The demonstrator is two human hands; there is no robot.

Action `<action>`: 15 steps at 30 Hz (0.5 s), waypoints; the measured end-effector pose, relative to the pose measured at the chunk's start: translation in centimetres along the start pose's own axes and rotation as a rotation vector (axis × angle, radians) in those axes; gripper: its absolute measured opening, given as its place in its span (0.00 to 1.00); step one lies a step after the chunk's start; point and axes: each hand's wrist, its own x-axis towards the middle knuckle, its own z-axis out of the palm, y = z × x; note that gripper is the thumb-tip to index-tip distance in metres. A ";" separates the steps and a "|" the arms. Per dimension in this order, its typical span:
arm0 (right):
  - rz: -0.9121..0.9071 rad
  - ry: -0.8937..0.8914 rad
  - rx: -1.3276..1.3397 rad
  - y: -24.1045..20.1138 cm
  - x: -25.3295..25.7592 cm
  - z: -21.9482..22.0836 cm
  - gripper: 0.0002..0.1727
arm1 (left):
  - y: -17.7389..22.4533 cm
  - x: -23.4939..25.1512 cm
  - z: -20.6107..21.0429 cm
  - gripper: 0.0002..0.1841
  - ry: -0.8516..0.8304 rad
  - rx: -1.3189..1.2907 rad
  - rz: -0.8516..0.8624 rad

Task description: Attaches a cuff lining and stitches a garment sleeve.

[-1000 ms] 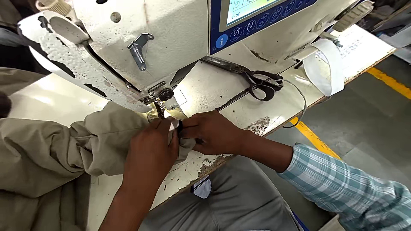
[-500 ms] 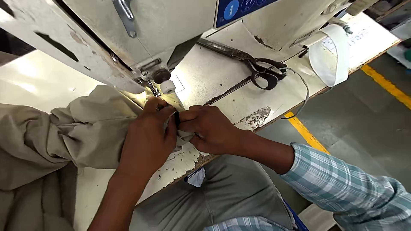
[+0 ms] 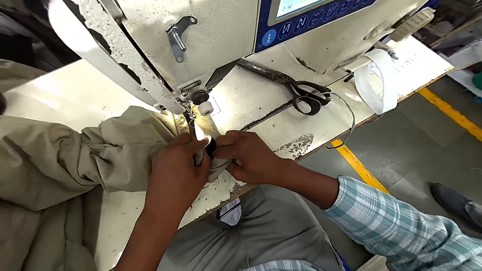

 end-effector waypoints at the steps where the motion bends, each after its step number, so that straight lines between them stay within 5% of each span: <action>1: -0.002 0.000 0.007 0.0 0.1 0.0 0.07 | 0.2 0.3 0.0 0.11 -0.011 0.003 0.003; 10: 0.017 0.000 0.060 0.1 0.0 -0.1 0.06 | 0.5 0.9 0.2 0.07 -0.081 -0.083 -0.045; 15: -0.007 0.017 0.071 0.1 0.0 -0.1 0.06 | -0.3 0.6 0.4 0.14 -0.167 -0.100 0.038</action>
